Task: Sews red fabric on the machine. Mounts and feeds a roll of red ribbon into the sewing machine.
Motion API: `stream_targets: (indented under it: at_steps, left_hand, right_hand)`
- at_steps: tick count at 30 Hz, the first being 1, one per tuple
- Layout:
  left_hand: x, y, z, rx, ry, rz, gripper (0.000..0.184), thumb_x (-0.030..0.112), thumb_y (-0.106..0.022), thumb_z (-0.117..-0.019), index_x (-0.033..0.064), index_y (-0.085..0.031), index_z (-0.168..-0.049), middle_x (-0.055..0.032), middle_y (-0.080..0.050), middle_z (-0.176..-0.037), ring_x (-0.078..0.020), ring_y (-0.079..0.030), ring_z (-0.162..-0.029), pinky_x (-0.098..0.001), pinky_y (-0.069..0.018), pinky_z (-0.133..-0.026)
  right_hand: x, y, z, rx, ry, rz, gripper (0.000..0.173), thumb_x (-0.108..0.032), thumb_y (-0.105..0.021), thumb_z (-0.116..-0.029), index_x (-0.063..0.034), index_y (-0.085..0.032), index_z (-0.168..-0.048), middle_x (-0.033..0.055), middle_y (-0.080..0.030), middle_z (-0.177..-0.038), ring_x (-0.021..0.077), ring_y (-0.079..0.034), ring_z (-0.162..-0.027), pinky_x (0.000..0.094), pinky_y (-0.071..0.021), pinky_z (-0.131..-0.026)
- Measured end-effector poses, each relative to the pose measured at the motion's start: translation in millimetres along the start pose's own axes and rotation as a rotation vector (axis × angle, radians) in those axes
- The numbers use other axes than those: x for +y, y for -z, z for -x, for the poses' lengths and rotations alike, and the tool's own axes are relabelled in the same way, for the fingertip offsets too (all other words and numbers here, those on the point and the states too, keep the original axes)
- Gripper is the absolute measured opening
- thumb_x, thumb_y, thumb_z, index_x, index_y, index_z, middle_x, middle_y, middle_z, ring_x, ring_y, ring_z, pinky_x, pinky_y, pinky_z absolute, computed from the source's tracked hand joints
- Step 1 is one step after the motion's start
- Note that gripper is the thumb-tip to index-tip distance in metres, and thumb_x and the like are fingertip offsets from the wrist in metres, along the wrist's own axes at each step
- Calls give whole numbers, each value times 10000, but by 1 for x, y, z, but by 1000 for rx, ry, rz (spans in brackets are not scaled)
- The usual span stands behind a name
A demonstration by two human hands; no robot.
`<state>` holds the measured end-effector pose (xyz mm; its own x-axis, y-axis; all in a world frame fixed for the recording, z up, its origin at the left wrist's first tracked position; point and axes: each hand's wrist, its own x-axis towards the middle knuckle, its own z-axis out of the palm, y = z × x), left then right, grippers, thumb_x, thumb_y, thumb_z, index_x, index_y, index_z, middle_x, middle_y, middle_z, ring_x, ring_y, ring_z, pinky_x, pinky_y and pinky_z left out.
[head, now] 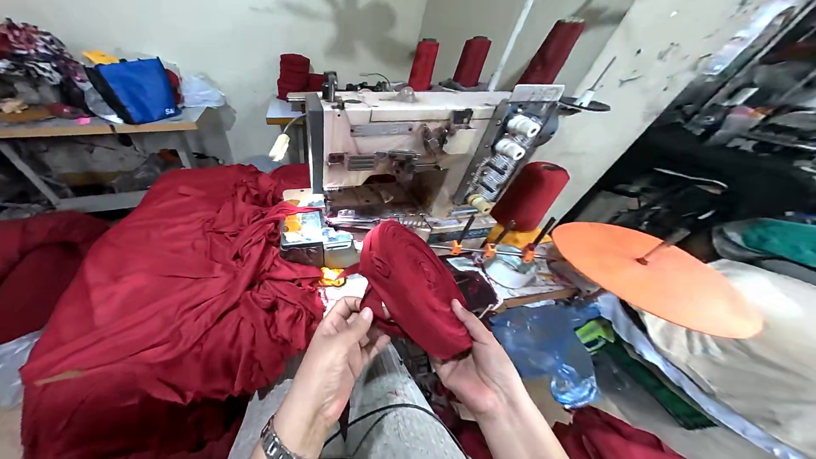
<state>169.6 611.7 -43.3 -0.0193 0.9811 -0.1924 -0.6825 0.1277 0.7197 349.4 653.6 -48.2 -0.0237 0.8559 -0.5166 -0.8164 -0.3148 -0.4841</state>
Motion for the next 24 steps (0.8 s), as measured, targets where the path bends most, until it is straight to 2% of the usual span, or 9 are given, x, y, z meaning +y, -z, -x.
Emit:
stream_targets:
  at_steps: [5,12,14,15,18,19,20,22,24]
  left_hand:
    - [-3,6,1,-48,40,34,175,24,-426,-1054,27,-560,-1166,-137,-697,-1029,-229,-719,-925,-397,-605,-880]
    - [-5,9,-5,32,62,9,214,28,-440,-1057,13,-545,-1242,-144,-691,-1058,-231,-716,-939,-394,-604,-876]
    - [-4,12,-7,100,55,-18,302,115,-417,-1089,44,-463,-1378,-129,-655,-1194,-226,-681,-1073,-407,-573,-938]
    - [-4,14,-9,161,33,-31,345,187,-393,-1103,54,-445,-1418,-120,-641,-1227,-220,-663,-1108,-406,-558,-947]
    - [4,31,-16,230,-90,-97,459,353,-316,-1115,73,-486,-1435,-93,-649,-1252,-200,-655,-1118,-396,-548,-927]
    - [6,42,-17,154,-138,-162,513,403,-334,-1096,79,-449,-1476,-87,-634,-1307,-188,-639,-1168,-388,-537,-963]
    - [9,54,-18,57,-186,-250,600,463,-431,-1051,75,-407,-1508,-86,-621,-1351,-183,-628,-1212,-379,-537,-997]
    - [15,73,-20,-80,-261,-437,929,585,-723,-855,52,-375,-1532,-73,-608,-1384,-177,-614,-1235,-364,-541,-1005]
    - [21,84,-20,-165,-294,-561,1058,474,-847,-763,35,-302,-1557,-76,-587,-1419,-172,-614,-1258,-348,-550,-1026]
  right_hand:
    - [0,-3,-4,38,22,12,233,-254,-492,-1058,-76,-569,-1186,156,-693,-1029,255,-733,-883,418,-636,-689]
    - [1,-9,-1,39,55,57,233,-233,-493,-1063,-62,-569,-1203,170,-688,-1054,271,-729,-920,444,-634,-720]
    - [1,-8,0,33,91,105,255,-202,-503,-1056,-67,-539,-1269,182,-687,-1079,287,-728,-939,466,-635,-740]
    - [0,-5,-1,6,120,155,315,-179,-503,-1055,-81,-480,-1354,188,-680,-1112,293,-726,-963,470,-634,-762]
    - [-3,8,-4,-116,276,391,581,-107,-570,-986,-77,-330,-1514,200,-668,-1184,290,-726,-1003,458,-642,-803]
    - [-3,10,-4,-152,349,488,663,-100,-618,-926,-63,-318,-1517,176,-669,-1194,257,-729,-1001,427,-647,-807]
    - [-2,12,-3,-185,423,577,744,-100,-672,-864,-43,-315,-1514,151,-662,-1215,219,-726,-1011,390,-647,-820]
    - [4,17,0,-272,600,768,833,-122,-755,-794,32,-327,-1491,103,-643,-1259,114,-699,-1060,288,-624,-875]
    - [13,24,3,-384,822,981,687,-141,-784,-804,79,-447,-1360,45,-678,-1205,15,-676,-1065,205,-592,-906]
